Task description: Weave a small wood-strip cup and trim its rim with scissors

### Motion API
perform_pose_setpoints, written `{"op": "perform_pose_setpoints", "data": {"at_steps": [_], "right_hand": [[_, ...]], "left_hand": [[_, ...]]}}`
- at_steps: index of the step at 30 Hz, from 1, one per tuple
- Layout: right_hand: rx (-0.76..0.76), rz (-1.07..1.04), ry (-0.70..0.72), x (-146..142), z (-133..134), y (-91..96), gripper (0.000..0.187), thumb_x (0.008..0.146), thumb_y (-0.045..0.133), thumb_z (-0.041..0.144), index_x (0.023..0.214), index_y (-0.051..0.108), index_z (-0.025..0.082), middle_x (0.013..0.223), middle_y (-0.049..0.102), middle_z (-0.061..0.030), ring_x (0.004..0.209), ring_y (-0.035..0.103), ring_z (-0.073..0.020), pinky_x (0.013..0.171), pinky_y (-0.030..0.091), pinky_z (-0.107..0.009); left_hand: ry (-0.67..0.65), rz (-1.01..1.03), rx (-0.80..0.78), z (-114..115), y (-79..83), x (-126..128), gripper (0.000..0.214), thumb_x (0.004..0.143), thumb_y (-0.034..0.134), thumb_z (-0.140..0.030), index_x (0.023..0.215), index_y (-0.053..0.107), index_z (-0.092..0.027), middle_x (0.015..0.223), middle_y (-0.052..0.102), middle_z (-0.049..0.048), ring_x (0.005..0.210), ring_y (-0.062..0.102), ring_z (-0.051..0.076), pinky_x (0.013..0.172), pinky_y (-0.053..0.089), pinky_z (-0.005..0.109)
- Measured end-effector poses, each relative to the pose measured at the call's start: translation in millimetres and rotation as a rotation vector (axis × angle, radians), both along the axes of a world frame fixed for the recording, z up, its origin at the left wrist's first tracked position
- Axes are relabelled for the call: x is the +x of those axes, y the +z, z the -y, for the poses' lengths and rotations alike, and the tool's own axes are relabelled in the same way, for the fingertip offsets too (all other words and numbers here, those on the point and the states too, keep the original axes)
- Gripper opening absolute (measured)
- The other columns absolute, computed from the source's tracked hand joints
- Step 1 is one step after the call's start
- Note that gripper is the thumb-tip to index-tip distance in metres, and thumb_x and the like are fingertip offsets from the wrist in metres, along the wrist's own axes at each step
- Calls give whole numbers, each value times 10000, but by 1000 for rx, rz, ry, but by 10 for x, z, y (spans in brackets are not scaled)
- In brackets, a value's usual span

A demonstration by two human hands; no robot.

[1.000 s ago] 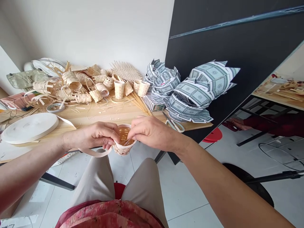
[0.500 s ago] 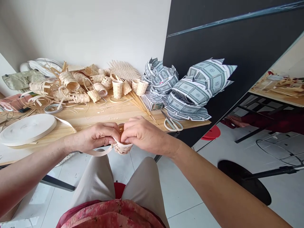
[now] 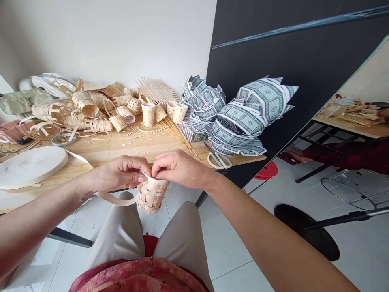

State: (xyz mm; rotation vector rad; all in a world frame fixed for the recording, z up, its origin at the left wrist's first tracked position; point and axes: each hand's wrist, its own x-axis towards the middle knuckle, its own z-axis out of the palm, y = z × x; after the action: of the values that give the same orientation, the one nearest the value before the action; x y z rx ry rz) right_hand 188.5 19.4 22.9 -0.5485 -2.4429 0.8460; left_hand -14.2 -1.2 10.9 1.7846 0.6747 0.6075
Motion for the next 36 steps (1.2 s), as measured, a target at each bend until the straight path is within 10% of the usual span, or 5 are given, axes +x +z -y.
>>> {"op": "perform_pose_setpoints", "data": {"at_steps": [8,15,19,27,36], "right_hand": [[-435,45,20,26,-70,25,95,679,581,184,736,628,123,667,570,14,618,478,-84,564,369,-198],[-459,-70,61,-43,-89,4,25,650,582,109,670,580,125,604,522,47,565,447,-58,518,337,-169],[-335,-48,50,-57,-49,40,47,668,595,85,687,610,125,614,562,39,567,479,-63,523,362,-168],[383,125,31,-18,156,328,207,844,493,77,811,684,152,739,670,-5,693,593,-106,626,429,-209],[505,-157,-296,74,293,252,144,828,522,70,790,628,160,820,674,-27,788,620,-128,718,477,-244]], "left_hand": [[10,6,-139,-7,-15,9,160,773,594,-271,795,594,-112,602,467,-48,465,386,34,450,326,169],[13,2,2,15,-14,15,128,801,568,-240,794,590,-115,620,460,-47,473,400,30,438,342,148],[3,-32,305,63,3,1,145,845,518,-228,833,611,-117,730,535,4,552,492,55,475,407,153],[43,-65,862,152,15,-49,147,868,482,-138,907,623,-135,827,605,57,762,587,101,677,471,187],[207,-102,1156,232,-91,-61,166,894,427,-147,947,584,-143,858,608,63,800,602,105,709,490,180]]}}
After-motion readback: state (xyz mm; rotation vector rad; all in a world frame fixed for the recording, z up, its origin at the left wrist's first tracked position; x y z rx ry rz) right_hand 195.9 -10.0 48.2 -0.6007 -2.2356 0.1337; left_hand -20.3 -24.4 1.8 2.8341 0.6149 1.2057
